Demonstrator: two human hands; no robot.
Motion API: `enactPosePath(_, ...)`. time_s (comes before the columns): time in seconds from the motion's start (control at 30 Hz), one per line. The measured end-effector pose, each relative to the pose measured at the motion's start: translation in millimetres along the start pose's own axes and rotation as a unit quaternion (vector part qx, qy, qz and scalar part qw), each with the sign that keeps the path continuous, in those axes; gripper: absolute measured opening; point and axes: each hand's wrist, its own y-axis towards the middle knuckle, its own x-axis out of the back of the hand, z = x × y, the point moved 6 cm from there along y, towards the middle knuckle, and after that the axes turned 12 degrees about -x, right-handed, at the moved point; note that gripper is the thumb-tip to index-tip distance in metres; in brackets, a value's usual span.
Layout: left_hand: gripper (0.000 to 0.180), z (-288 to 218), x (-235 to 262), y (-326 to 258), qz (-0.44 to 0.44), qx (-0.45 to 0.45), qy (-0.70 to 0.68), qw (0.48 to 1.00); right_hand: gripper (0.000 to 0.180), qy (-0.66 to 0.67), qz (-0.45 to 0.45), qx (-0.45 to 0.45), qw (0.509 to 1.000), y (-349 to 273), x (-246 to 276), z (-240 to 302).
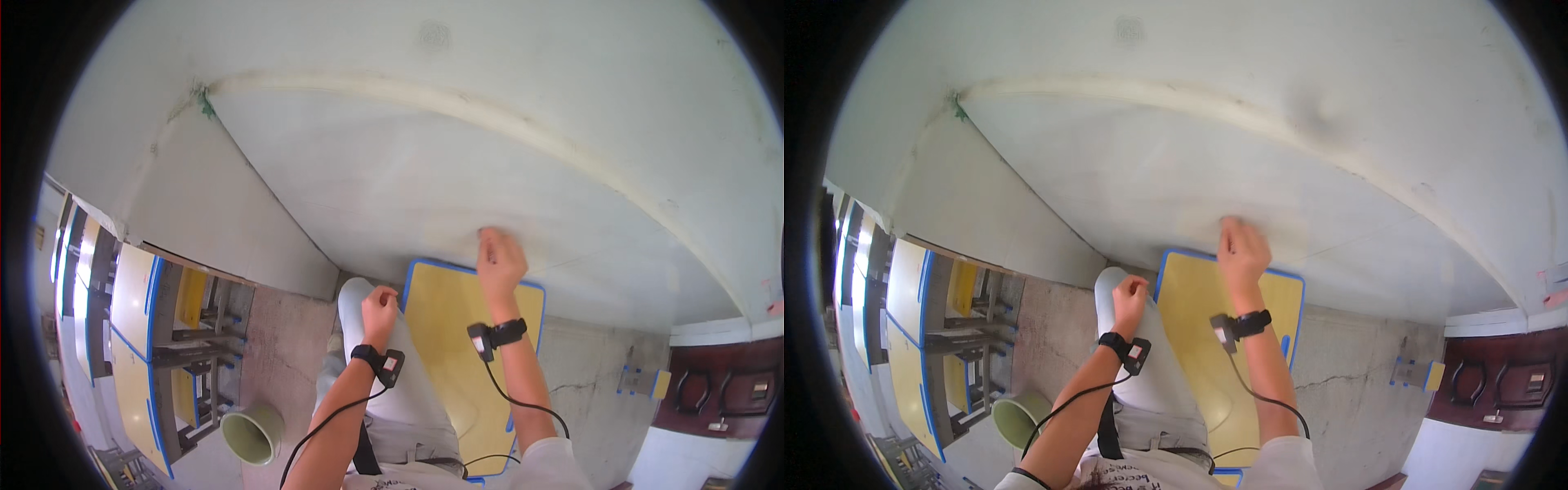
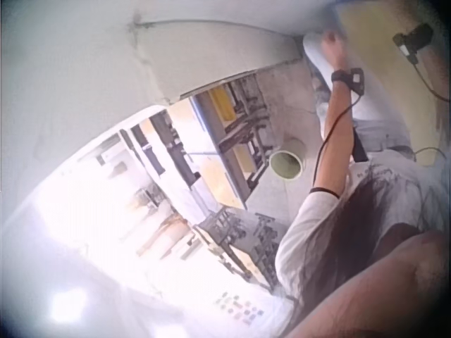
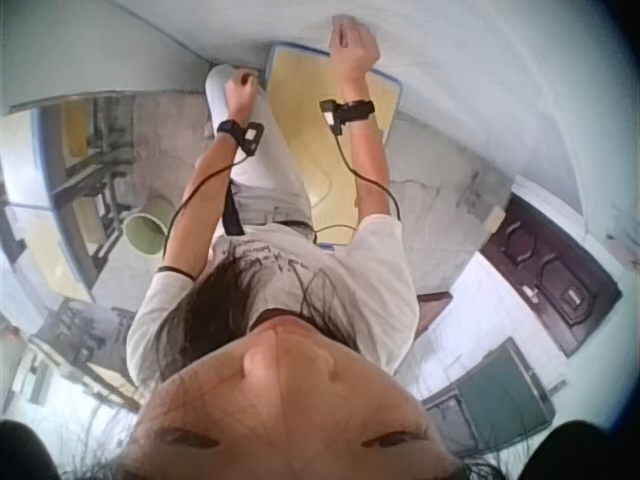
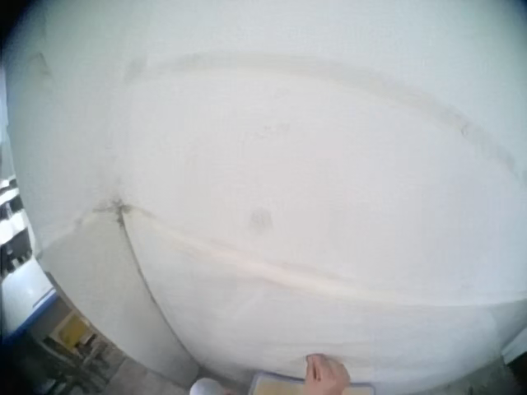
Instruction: Sanding or cleaning a wall in a classroom using a sponge or sanding block.
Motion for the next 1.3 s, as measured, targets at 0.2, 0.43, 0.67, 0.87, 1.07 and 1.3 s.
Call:
enactPosePath(0.2, 0.013, 8.1, 7.0, -6.8, -0.01, 0.016, 0.003, 1.0, 0.014, -0.118, -0.048, 0.075, 0.989, 27.5, 44.6, -0.8)
enactPosePath(0.43, 0.012, 9.2, -0.2, -5.2, 0.009, 0.029, -0.006, 1.0, 0.012, 0.155, -0.179, 0.057, 0.97, 95.5, 86.1, 26.1)
enactPosePath(0.67, 0.013, 0.3, -4.4, -7.0, 0.016, 0.054, -0.028, 0.998, 0.011, -0.155, 0.019, 0.404, 0.901, -10.5, -21.9, 18.2)
enactPosePath(0.87, 0.014, 16.0, 11.3, -10.4, -0.025, 0.068, -0.049, 0.996, 0.015, -0.116, -0.056, 0.356, 0.926, 15.0, -9.0, 50.8)
enactPosePath(1.07, 0.015, 1.4, -13.0, -2.5, 0.004, 0.066, -0.042, 0.997, 0.014, -0.17, 0.037, 0.452, 0.875, -7.7, -51.1, 52.4)
enactPosePath(1.3, 0.016, 6.4, 7.7, -5.2, -0.032, 0.066, -0.08, 0.994, 0.017, -0.103, 0.024, 0.321, 0.941, -7.4, -60.3, 101.1)
